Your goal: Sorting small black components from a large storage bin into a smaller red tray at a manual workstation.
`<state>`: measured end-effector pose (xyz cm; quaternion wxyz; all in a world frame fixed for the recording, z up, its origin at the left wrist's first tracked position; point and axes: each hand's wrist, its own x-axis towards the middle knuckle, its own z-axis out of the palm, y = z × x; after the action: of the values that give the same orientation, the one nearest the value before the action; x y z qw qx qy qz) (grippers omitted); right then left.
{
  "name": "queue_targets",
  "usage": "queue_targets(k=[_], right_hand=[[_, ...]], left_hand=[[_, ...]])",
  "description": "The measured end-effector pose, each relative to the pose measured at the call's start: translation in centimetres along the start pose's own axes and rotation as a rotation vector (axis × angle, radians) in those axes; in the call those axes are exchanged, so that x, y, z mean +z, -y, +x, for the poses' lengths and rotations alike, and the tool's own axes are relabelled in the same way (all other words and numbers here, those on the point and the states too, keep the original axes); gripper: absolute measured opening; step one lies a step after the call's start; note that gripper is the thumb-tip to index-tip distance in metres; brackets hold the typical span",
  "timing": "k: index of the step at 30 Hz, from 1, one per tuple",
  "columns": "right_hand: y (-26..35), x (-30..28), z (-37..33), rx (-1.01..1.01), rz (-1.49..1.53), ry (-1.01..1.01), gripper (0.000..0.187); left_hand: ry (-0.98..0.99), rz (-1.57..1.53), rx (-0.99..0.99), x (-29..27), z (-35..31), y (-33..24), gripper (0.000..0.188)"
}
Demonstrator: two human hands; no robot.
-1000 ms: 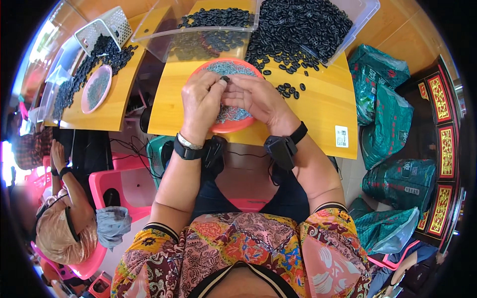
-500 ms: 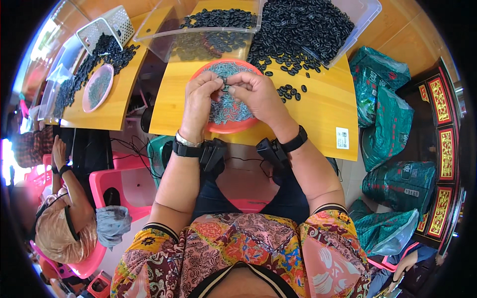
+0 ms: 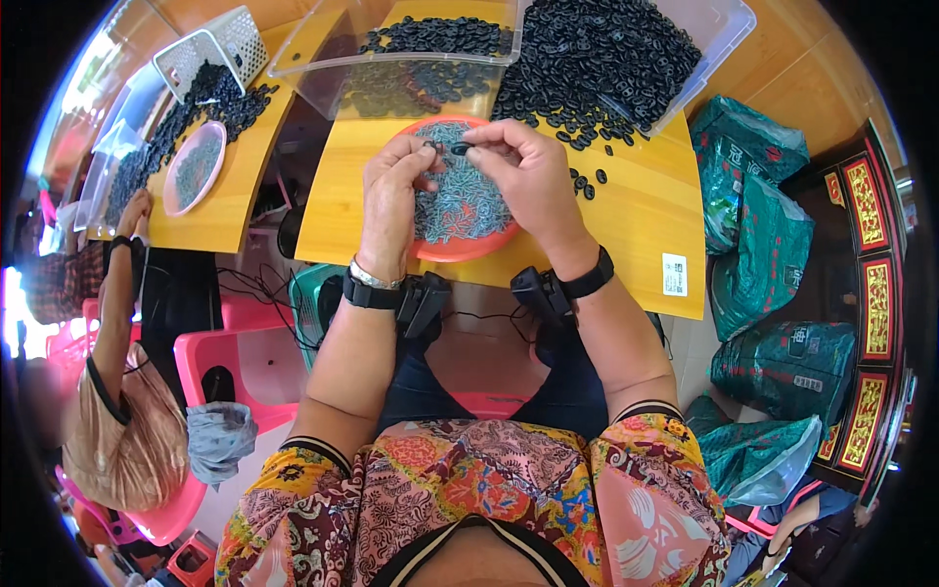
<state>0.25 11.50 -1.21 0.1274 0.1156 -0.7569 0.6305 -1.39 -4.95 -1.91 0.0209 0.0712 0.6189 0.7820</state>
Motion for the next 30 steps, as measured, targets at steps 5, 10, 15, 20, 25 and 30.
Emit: queue_targets(k=[5, 10, 15, 20, 25, 30], right_hand=[[-0.5, -0.7, 0.3, 0.305, 0.353, 0.126, 0.02], [-0.9, -0.7, 0.4, 0.447, 0.536, 0.124, 0.022], [-2.2, -0.3, 0.2, 0.513, 0.707, 0.144, 0.018], [-1.8, -1.2, 0.5, 0.497, 0.77, 0.15, 0.017], [-0.1, -0.3, 0.4, 0.214, 0.42, -0.031, 0.012], [-1.0, -0.9, 0.8, 0.245, 0.502, 0.048, 0.011]], left_hand=[[0.004, -0.126, -0.063, 0.6, -0.2, -0.4, 0.012], [-0.006, -0.215, -0.084, 0.5, -0.2, -0.5, 0.012], [0.115, -0.2, -0.053, 0.1, -0.1, 0.1, 0.011], [0.06, -0.332, -0.034, 0.6, -0.2, -0.4, 0.012], [0.042, -0.331, -0.05, 0.3, -0.2, -0.1, 0.012], [0.066, -0.252, -0.057, 0.7, -0.2, -0.4, 0.012]])
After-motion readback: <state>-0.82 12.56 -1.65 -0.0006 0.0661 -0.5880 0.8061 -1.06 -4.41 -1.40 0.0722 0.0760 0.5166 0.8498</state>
